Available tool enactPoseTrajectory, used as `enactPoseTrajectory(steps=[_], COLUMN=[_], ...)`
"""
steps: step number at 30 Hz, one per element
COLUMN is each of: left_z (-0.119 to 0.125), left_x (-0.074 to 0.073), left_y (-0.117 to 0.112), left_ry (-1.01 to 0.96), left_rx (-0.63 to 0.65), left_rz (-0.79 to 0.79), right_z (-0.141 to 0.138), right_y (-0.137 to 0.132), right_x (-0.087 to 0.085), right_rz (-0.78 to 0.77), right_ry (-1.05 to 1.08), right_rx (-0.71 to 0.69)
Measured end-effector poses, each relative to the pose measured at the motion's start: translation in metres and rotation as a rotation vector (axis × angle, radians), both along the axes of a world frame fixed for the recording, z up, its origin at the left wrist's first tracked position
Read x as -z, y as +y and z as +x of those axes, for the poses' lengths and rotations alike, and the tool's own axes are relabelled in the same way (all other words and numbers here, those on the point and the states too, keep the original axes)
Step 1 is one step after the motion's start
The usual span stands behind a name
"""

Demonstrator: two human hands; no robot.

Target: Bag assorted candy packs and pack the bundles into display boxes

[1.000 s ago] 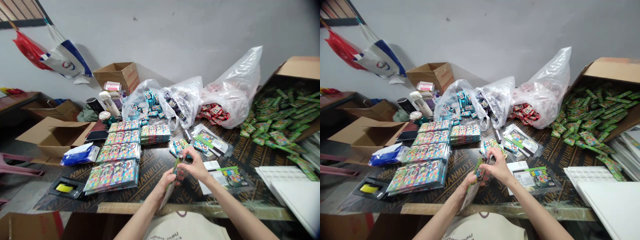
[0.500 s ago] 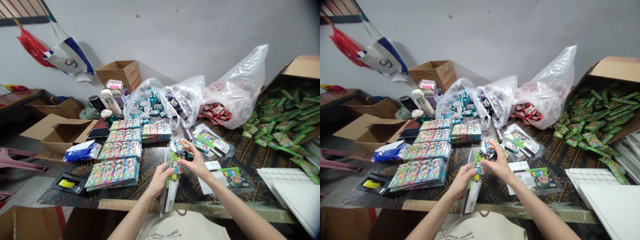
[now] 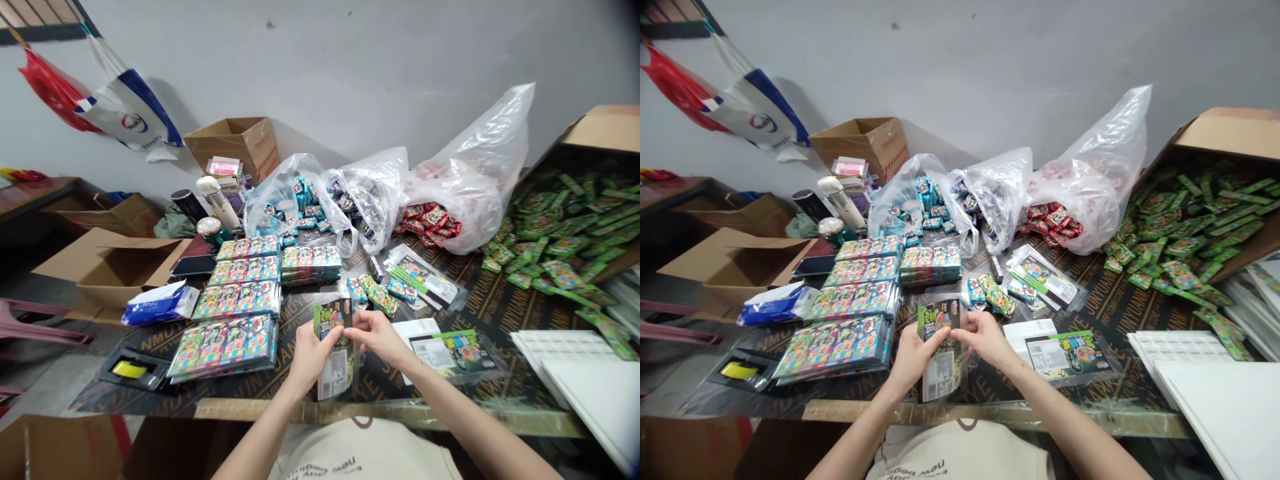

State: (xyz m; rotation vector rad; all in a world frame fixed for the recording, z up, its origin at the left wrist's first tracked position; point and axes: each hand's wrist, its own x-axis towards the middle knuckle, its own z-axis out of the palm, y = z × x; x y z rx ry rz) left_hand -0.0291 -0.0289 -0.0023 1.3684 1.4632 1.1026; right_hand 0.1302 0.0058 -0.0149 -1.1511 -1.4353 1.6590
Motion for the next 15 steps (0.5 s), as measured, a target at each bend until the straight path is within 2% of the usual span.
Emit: enactPoseTrajectory(steps=[2,5,8,10,13,15], left_z=[0.001,0.003,0.004,0.007,0.012,0.015], left_x=[0.0,-0.001,-0.002,-0.002,-0.003,-0.005], left_y=[-0.001,-0.003,-0.009,-0.014,-0.019,-0.019], left_ry=[-0.049,-0.277,-0.664,-0.819,-0.885,-0.911], left_rx=[-0.008,-0.012,0.145,0.241,0.292,0.313], left_rz=[-0.007,-0.05,-0.152,-0.219,-0.264,-0.256], right_z=[-0.002,-0.004,-0.002,-0.001,-0.002,-0.002], right_y=[-0.001,-0.001,0.002,0.002,-0.004,-0.008], right_x=[-0.001,0.0,0.003,0.006,0.007,0.005], right_rz=[-0.008,-0.031,-0.06,-0.067,0.031,0.19], right_ry=[0.051,0.167,0.267,0.298,0.183,0.007], right_rx=[0.001,0.133,0.258,0.284,0.294,0.395])
